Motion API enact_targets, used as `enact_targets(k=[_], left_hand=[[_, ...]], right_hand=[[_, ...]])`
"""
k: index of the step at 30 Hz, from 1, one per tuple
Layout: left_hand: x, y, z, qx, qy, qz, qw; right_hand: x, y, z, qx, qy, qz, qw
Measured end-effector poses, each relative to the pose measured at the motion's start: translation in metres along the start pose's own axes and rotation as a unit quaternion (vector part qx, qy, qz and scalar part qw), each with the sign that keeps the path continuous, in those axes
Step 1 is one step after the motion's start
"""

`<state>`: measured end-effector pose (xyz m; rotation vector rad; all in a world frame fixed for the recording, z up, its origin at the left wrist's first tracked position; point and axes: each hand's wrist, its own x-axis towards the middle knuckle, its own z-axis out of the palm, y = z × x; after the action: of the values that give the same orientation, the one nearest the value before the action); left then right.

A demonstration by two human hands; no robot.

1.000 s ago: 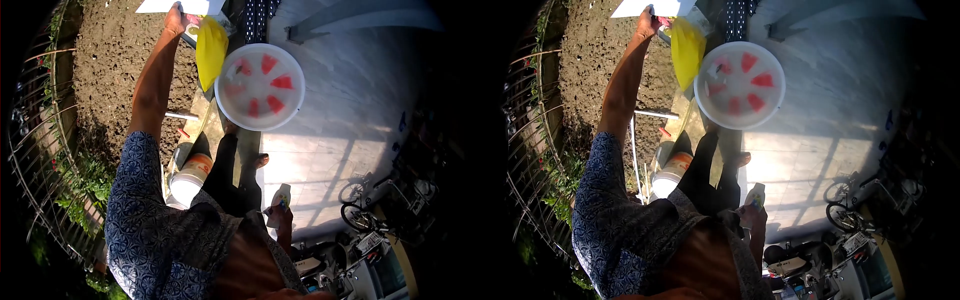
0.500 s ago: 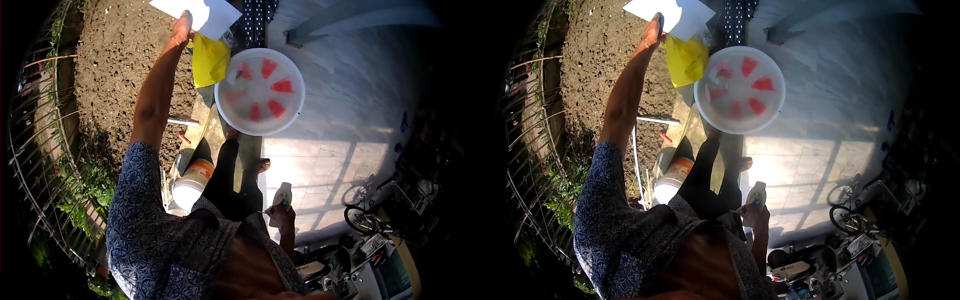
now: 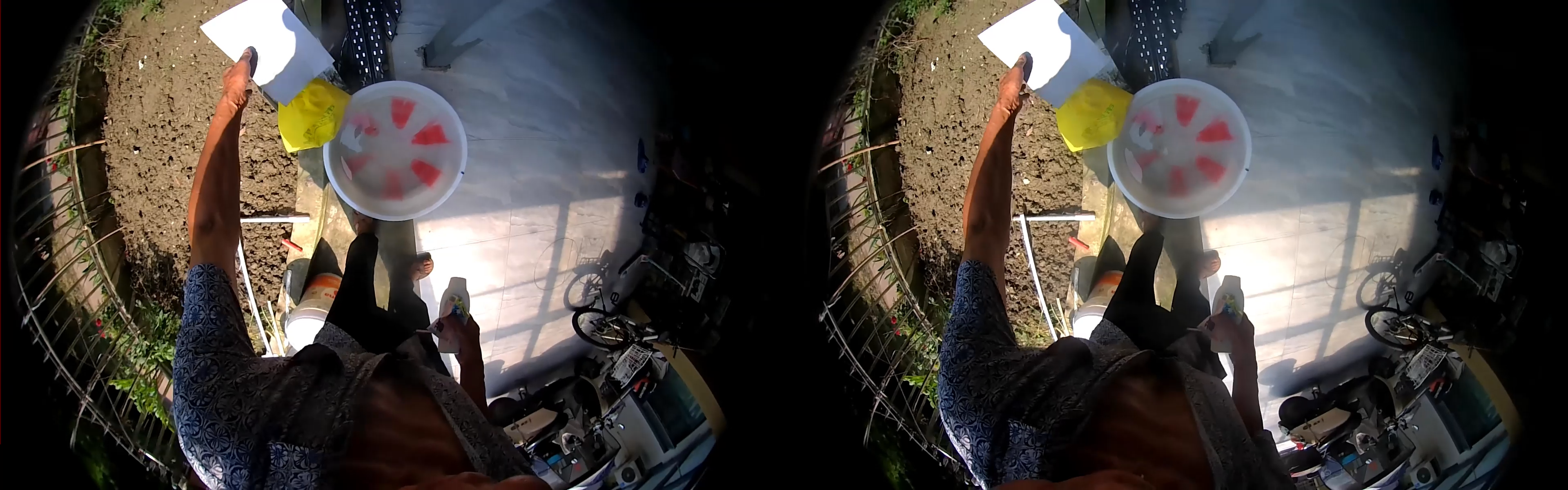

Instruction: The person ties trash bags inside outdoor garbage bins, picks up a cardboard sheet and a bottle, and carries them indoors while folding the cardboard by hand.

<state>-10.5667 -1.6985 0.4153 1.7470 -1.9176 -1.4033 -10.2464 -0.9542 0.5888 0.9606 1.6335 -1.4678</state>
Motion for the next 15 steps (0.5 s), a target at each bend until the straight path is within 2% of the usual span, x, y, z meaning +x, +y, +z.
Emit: enact_targets(k=[2,3,4,6,7,8,9,10,11,12,13,14,15], left_hand=[[-0.056,0.034,-0.034,0.090,-0.026,0.053,0.994],[-0.080,0.038,-0.046,0.054,-0.038,0.092,0.994],[-0.122,0.061,-0.060,0.076,-0.052,0.087,0.992],[-0.177,0.066,-0.073,0.016,-0.104,0.134,0.985],[-0.218,0.058,-0.071,-0.021,-0.150,0.172,0.973],[-0.249,0.042,-0.062,-0.060,-0.209,0.202,0.955],[-0.276,0.031,-0.058,-0.048,-0.256,0.184,0.948],[-0.304,0.019,-0.048,-0.034,-0.307,0.162,0.937],[-0.338,0.007,-0.036,-0.033,-0.354,0.126,0.926],[-0.360,-0.019,-0.017,-0.036,-0.392,0.115,0.912],[-0.404,-0.026,0.000,-0.056,-0.408,0.119,0.903],[-0.433,-0.035,0.014,-0.014,-0.446,0.063,0.892],[-0.471,-0.040,0.032,-0.008,-0.462,0.076,0.884]], right_hand=[[0.006,0.000,-0.006,0.007,-0.014,-0.003,1.000],[0.009,-0.002,-0.008,0.010,-0.020,-0.006,1.000],[0.007,-0.016,-0.003,0.005,-0.022,-0.005,1.000],[-0.003,-0.055,0.010,-0.055,0.011,0.041,0.998],[0.008,-0.049,-0.007,0.070,-0.046,-0.028,0.996],[0.015,-0.058,-0.012,0.011,-0.053,-0.080,0.995],[0.009,-0.085,-0.009,0.150,-0.124,-0.067,0.979],[0.017,-0.108,-0.008,-0.005,0.000,-0.026,1.000],[0.014,-0.121,-0.016,0.086,-0.041,-0.105,0.990],[0.035,-0.121,-0.035,-0.030,-0.013,-0.130,0.991],[0.037,-0.138,-0.043,0.060,-0.045,-0.150,0.986],[0.038,-0.158,-0.044,0.090,-0.030,-0.157,0.983],[0.044,-0.172,-0.053,0.094,-0.046,-0.178,0.978]])
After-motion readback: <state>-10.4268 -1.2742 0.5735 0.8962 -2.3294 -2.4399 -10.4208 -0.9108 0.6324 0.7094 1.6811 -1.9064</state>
